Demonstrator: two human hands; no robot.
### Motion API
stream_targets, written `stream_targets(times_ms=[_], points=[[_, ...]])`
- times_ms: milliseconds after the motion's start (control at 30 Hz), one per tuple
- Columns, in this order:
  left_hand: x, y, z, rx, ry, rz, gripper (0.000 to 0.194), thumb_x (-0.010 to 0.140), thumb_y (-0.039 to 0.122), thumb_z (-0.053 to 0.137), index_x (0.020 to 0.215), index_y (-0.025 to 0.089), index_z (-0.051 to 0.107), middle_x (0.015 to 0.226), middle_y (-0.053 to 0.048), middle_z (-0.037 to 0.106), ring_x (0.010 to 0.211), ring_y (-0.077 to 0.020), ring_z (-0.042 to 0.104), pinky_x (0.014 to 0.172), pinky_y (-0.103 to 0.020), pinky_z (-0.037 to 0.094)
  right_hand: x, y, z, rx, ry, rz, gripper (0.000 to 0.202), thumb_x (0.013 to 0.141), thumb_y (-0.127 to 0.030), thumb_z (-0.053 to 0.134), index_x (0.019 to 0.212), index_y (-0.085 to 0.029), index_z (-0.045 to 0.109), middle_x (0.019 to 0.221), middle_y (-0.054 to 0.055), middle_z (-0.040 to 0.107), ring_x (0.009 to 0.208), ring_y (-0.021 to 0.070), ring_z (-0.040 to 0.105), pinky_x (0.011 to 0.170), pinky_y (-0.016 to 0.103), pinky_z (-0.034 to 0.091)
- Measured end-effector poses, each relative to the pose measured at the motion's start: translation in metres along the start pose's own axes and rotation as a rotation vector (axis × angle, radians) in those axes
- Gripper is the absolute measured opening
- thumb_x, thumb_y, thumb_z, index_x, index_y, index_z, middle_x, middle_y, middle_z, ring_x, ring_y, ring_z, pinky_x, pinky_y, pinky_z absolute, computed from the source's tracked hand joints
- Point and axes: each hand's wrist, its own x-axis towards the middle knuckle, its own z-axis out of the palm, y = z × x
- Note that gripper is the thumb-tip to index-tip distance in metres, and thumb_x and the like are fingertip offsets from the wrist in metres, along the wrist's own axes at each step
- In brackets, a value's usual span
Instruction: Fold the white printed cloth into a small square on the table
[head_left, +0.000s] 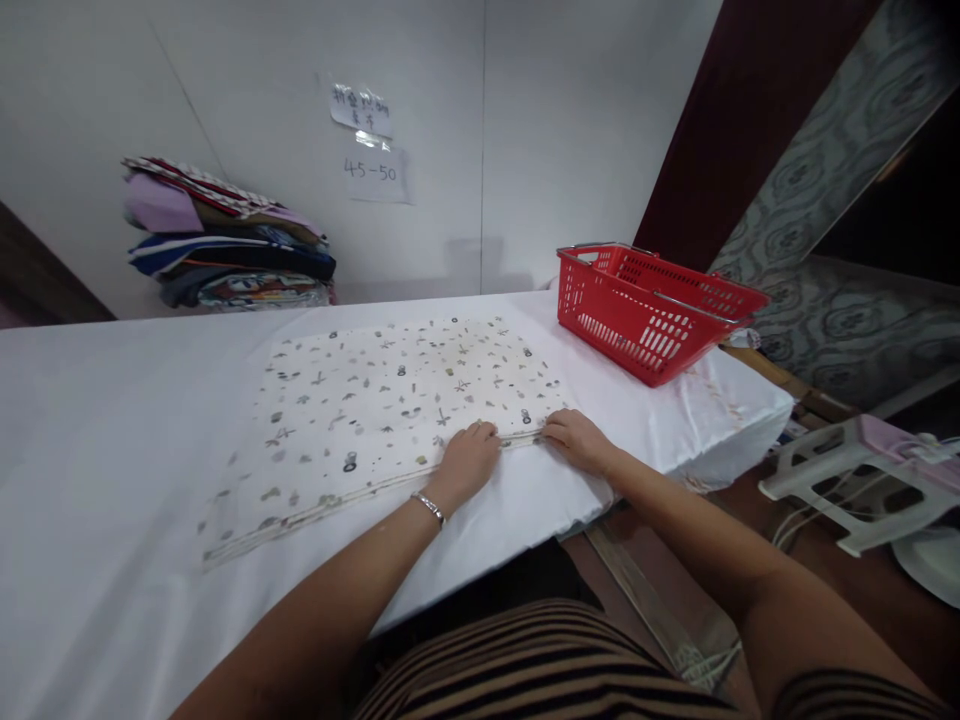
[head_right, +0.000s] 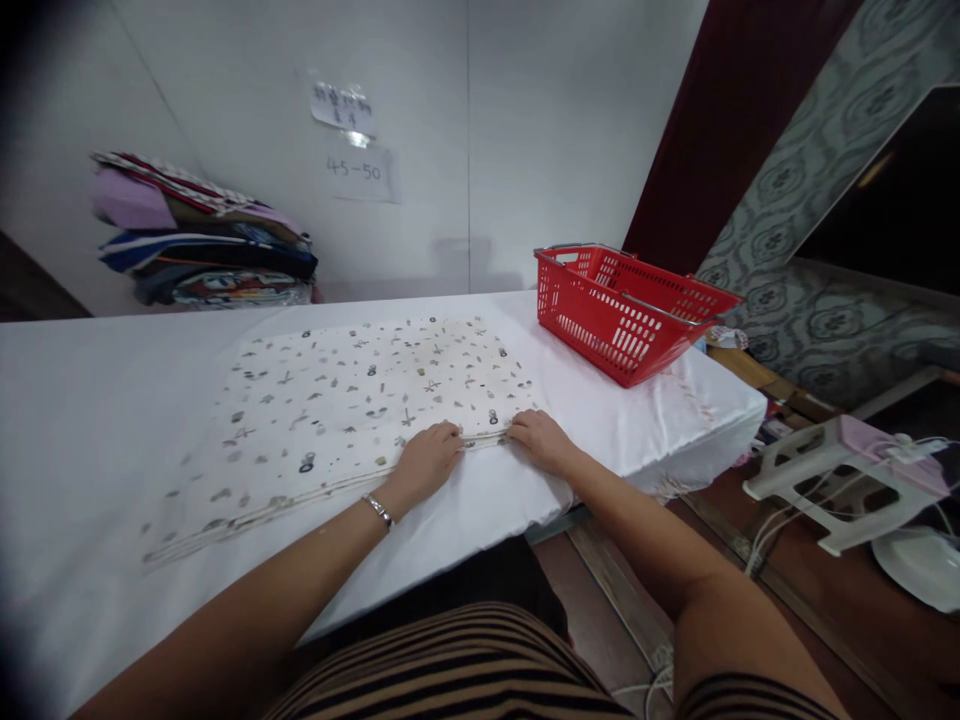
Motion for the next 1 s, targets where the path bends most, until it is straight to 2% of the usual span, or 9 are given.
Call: stream_targets(times_ms=[200, 367, 533, 667, 900, 1000], points=[[0.005, 0.002, 0.000, -0.040, -0.004, -0.042, 0.024, 0.089, 0.014, 0.040, 0.081, 0.017, 0.062, 0.104, -0.008, 0.059, 0.094, -0.0214, 0.052, 0.077, -0.035, 0.040, 0.002, -0.002, 0.002, -0.072, -0.020, 0.027, 0.021, 0.093, -0.023, 0.046, 0.090, -0.020, 0.066, 0.092, 0.007, 0.062, 0.085, 0.0191, 0.051, 0.074, 0.031, 0.034], [0.007, 0.001, 0.000, -0.049, -0.017, -0.077, 0.027, 0.091, 0.016, 0.036, 0.084, 0.018, 0.062, 0.104, -0.007, 0.060, 0.091, -0.0199, 0.053, 0.075, -0.033, 0.039, 0.003, -0.003, 0.003, -0.112, -0.004, 0.029, 0.021, 0.093, -0.022, 0.046, 0.092, -0.020, 0.067, 0.093, 0.008, 0.063, 0.085, 0.0192, 0.051, 0.073, 0.031, 0.034], [0.008, -0.001, 0.003, -0.093, 0.027, -0.101, 0.020, 0.091, 0.019, 0.039, 0.090, 0.017, 0.059, 0.099, -0.006, 0.060, 0.091, -0.0190, 0.053, 0.079, -0.032, 0.040, 0.003, -0.004, 0.004, -0.140, -0.006, 0.026, 0.021, 0.092, -0.021, 0.047, 0.093, -0.020, 0.068, 0.093, 0.007, 0.062, 0.084, 0.0190, 0.051, 0.073, 0.031, 0.033], [0.007, -0.001, 0.004, -0.136, 0.063, -0.131, 0.016, 0.092, 0.021, 0.040, 0.087, 0.016, 0.055, 0.095, -0.006, 0.059, 0.088, -0.0178, 0.052, 0.079, -0.031, 0.040, 0.003, -0.007, 0.003, -0.173, -0.016, 0.033, 0.020, 0.092, -0.021, 0.047, 0.095, -0.020, 0.067, 0.093, 0.007, 0.062, 0.084, 0.0186, 0.050, 0.073, 0.031, 0.032], [0.007, -0.002, 0.009, -0.085, 0.052, -0.117, 0.016, 0.093, 0.021, 0.039, 0.089, 0.016, 0.054, 0.095, -0.005, 0.058, 0.090, -0.0180, 0.052, 0.080, -0.032, 0.040, 0.007, -0.010, 0.001, -0.248, -0.048, 0.022, 0.016, 0.093, -0.022, 0.048, 0.089, -0.017, 0.063, 0.088, 0.007, 0.060, 0.082, 0.0186, 0.047, 0.072, 0.030, 0.029], [0.005, -0.002, 0.011, 0.004, 0.060, -0.059, 0.018, 0.093, 0.019, 0.038, 0.093, 0.015, 0.055, 0.096, -0.006, 0.058, 0.090, -0.0192, 0.052, 0.078, -0.033, 0.040, 0.002, -0.009, 0.000, -0.229, -0.027, -0.017, 0.016, 0.093, -0.019, 0.045, 0.090, -0.016, 0.060, 0.091, 0.008, 0.059, 0.083, 0.0190, 0.046, 0.074, 0.031, 0.030]])
